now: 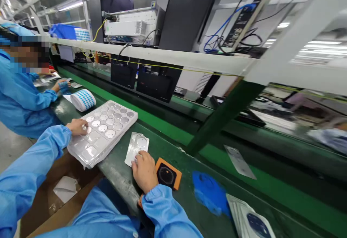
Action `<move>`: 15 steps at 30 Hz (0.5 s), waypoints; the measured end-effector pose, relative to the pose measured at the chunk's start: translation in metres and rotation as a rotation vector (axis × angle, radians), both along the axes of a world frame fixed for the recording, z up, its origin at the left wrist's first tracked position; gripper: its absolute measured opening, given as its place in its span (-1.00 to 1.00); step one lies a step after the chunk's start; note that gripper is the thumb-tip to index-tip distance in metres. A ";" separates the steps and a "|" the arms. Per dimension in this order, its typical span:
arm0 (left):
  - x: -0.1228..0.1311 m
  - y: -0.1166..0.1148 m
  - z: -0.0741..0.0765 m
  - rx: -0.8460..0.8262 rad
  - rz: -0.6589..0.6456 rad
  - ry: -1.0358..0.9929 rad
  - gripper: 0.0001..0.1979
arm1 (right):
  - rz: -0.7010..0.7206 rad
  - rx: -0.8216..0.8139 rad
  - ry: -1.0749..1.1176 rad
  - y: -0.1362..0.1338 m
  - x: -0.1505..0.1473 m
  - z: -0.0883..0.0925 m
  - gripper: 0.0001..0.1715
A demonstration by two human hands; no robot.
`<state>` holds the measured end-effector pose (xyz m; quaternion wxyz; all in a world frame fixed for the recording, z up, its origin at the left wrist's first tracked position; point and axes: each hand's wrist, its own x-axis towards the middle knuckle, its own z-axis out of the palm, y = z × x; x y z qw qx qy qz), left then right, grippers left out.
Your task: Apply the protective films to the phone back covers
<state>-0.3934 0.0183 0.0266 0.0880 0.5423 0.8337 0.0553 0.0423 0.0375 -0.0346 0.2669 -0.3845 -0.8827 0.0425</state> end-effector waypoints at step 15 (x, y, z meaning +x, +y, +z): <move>0.290 -0.048 -0.018 0.730 -0.820 -0.721 -0.87 | 0.054 -0.002 0.280 -0.055 0.054 0.036 -0.65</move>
